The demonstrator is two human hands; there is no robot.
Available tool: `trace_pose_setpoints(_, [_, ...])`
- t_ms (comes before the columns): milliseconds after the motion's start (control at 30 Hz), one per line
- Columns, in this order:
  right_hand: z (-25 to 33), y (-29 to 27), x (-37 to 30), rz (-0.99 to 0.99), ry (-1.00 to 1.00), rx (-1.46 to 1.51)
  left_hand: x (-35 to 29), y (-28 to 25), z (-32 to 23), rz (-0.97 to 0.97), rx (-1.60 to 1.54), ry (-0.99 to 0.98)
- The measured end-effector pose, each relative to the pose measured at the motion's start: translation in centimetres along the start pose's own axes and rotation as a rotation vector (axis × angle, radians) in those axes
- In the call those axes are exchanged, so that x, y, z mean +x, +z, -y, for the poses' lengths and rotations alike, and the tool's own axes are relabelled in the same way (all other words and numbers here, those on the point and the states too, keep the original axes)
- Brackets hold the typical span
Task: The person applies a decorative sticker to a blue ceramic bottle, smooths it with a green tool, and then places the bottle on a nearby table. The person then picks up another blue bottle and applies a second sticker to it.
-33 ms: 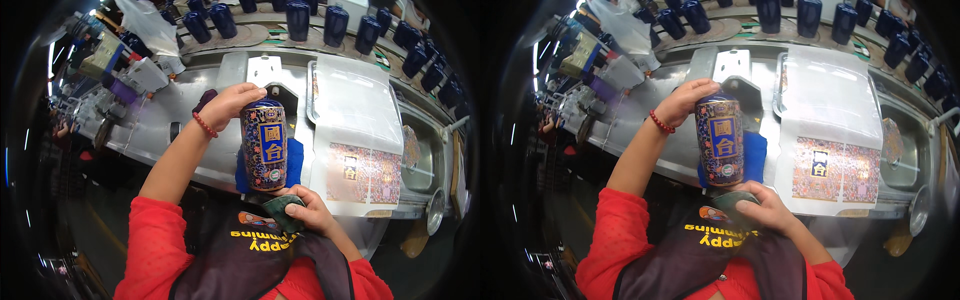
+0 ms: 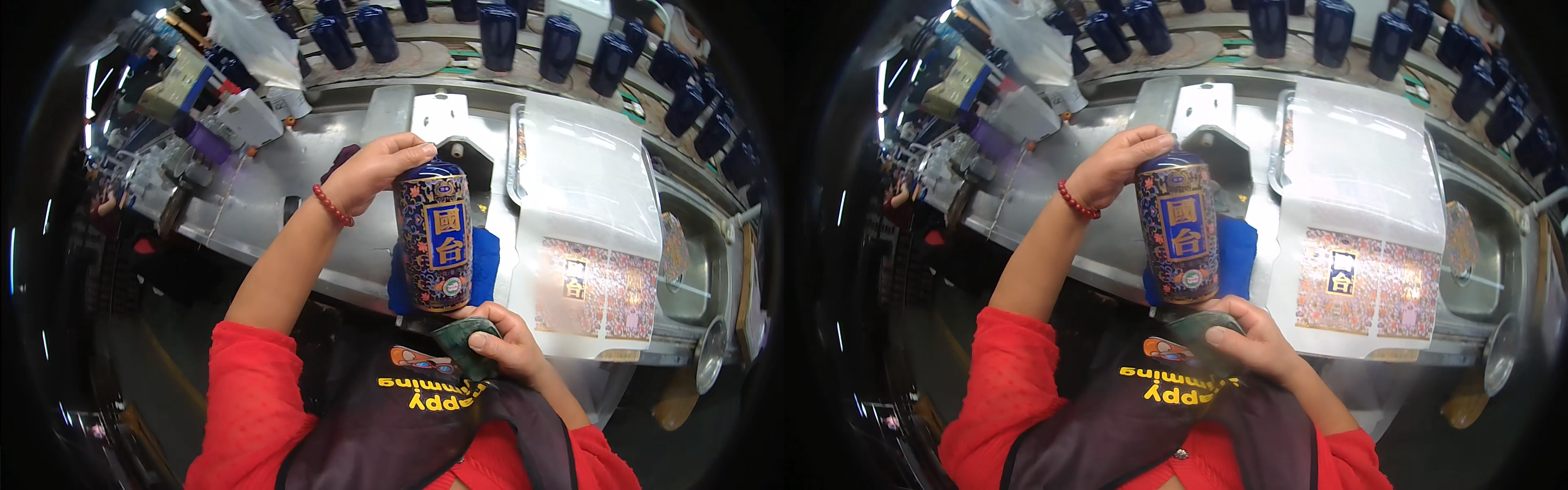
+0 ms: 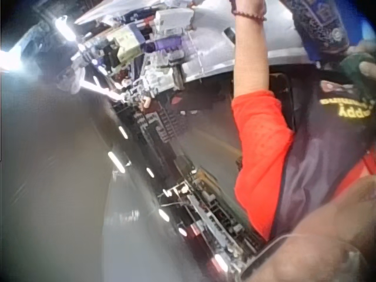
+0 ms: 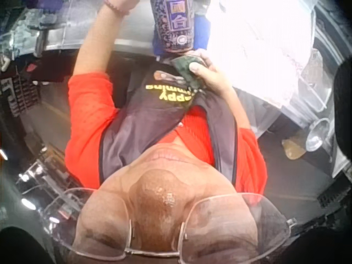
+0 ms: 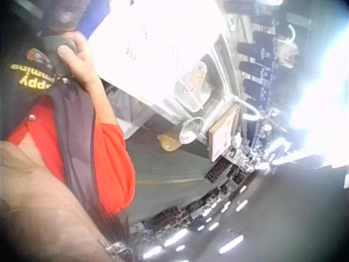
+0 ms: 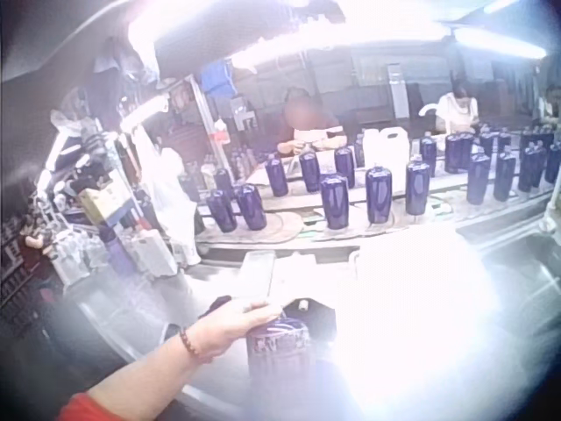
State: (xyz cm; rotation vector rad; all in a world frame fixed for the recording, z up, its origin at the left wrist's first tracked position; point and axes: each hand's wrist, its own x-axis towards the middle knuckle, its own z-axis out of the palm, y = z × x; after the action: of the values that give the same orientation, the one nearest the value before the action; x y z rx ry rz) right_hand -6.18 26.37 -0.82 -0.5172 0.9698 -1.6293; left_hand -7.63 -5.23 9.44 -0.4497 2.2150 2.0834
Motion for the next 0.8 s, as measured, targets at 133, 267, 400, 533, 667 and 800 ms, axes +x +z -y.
trace_pose_setpoints(133, [0.0,-0.6,0.6,-0.025,-0.076,0.029,-5.0,-0.8,-2.2,-0.105,0.253,0.235])
trace_pose_setpoints(267, [0.3,-0.2,0.4,-0.016,-0.142,-0.070,-12.5,-0.5,-2.5,-0.421,0.749,0.549])
trace_pose_setpoints(400, [-0.2,1.8,0.6,0.091,-0.200,-0.208,-21.9,1.7,-1.4,-0.621,0.663,0.573])
trace_pose_setpoints(533, [-2.2,6.9,2.5,0.365,-0.167,-0.237,-32.7,1.5,1.1,-0.840,0.620,0.478])
trace_pose_setpoints(667, [-4.6,13.0,5.7,0.383,-0.015,-0.282,-40.7,-0.8,5.2,-1.006,0.578,0.458])
trace_pose_setpoints(800, [-8.5,18.5,10.4,0.430,0.114,-0.506,-47.0,-2.7,10.8,-1.202,0.511,0.503])
